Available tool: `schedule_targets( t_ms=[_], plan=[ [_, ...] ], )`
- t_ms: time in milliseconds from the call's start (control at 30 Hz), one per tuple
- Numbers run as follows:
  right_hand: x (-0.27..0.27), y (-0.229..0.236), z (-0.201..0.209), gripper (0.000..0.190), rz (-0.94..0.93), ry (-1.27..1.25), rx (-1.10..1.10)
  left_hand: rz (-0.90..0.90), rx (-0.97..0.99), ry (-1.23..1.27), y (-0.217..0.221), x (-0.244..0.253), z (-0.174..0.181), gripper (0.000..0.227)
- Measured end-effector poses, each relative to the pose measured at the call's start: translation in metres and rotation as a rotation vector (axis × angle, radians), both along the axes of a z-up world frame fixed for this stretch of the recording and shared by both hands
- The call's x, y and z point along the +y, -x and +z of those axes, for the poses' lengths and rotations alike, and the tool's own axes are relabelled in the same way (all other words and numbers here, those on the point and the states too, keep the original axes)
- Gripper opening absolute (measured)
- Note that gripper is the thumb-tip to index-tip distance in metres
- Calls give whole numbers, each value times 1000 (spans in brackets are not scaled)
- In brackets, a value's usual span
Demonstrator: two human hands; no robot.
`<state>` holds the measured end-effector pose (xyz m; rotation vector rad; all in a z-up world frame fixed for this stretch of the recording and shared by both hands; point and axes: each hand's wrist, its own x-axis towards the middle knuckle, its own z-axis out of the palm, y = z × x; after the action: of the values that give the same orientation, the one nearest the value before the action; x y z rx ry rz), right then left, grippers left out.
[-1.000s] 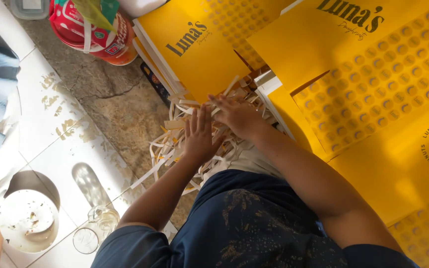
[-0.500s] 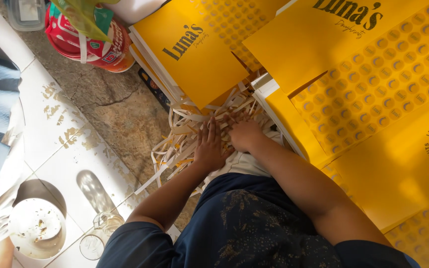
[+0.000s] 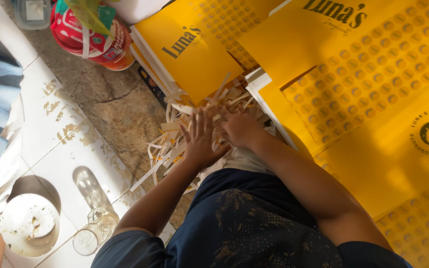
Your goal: Peeling adhesive backing strips from yellow cardboard box templates
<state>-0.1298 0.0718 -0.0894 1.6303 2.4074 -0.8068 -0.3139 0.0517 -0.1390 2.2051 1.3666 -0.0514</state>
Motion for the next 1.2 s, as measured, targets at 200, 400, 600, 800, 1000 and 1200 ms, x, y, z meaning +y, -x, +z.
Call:
schedule_targets(
  t_ms=[200, 400, 600, 800, 1000, 1200],
  plan=[
    [-42, -35, 27, 47, -174, -698, 611, 104, -561, -527, -20, 37, 37, 125],
    [-130, -121, 119, 34, -586, -950, 669, -159, -970, -611, -140, 71, 110, 90],
    [-277, -211, 73, 47, -1269, -1083, 204, -545, -781, -330, -260, 27, 124, 85],
    [-381, -214, 39, 64, -1571, -977, -152, -790, -135, -123, -305, -31, 102, 96],
    [-301, -176, 59, 62, -1076, -762, -120, -853, 174, -277, -307, -48, 106, 88],
    [-364, -280, 31, 59, -1306, -699, -325, -900, 115, -347, -303, -42, 88, 94]
  ],
)
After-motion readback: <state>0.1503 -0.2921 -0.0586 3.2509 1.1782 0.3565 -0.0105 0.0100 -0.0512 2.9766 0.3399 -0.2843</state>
